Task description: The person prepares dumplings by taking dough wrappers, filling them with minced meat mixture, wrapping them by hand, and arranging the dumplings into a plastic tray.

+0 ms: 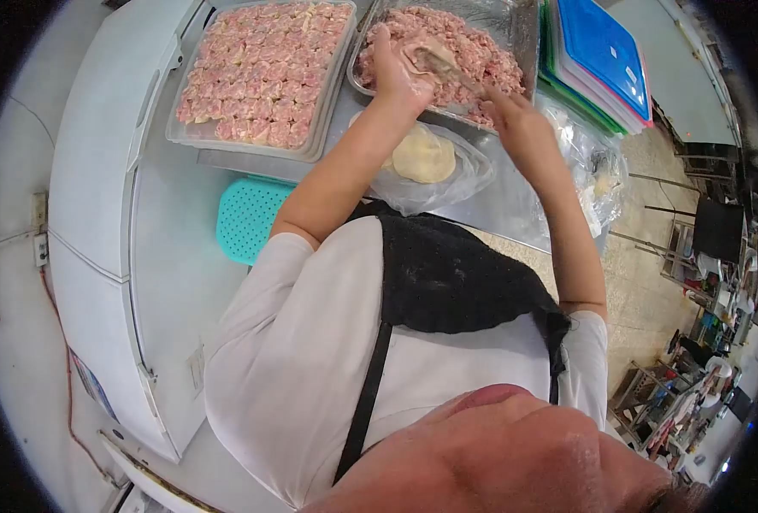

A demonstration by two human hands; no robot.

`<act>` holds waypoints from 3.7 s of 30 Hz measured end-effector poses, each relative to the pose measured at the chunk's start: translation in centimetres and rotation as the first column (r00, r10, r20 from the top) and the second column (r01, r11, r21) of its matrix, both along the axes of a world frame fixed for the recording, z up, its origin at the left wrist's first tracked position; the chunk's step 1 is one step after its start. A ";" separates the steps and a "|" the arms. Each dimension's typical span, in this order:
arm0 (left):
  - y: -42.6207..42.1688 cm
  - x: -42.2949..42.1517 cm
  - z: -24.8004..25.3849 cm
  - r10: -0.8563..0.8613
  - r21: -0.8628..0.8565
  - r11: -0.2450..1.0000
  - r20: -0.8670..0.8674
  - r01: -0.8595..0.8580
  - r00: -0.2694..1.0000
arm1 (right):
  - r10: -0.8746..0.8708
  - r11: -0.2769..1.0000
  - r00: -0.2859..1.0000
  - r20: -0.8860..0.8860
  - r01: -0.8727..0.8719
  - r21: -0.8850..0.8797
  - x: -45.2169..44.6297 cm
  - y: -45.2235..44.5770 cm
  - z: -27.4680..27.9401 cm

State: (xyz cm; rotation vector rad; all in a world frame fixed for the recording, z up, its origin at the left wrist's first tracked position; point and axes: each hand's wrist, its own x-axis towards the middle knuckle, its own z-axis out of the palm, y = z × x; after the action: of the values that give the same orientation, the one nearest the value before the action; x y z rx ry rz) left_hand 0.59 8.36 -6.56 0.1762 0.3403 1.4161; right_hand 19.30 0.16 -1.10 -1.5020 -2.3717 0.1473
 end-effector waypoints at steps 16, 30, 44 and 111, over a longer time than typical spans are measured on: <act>-4.1 -3.6 1.8 0.166 0.177 0.977 -0.311 -0.115 0.936 | 0.123 0.992 0.830 0.545 -0.104 -0.066 8.3 3.3 -0.3; -3.5 0.3 0.5 0.355 0.252 0.848 -0.923 0.466 -0.147 | 0.264 0.941 0.825 -0.499 -0.333 -0.053 7.9 2.2 -1.6; -4.2 1.5 5.6 0.204 -0.028 0.821 -0.918 0.570 -0.340 | 0.161 0.828 0.875 -0.457 -0.372 -0.420 9.9 3.7 -2.5; -6.2 -36.6 0.3 0.303 -0.024 0.916 -0.614 0.401 -0.729 | -0.517 0.817 0.619 -0.591 0.151 -0.556 -5.3 -9.2 -0.9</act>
State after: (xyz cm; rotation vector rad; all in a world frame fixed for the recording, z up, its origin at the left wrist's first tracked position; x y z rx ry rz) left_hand -36.02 2.13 -6.23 2.2646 1.7720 0.2948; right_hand 13.98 -9.05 -2.04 -1.6429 -1.4092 1.0689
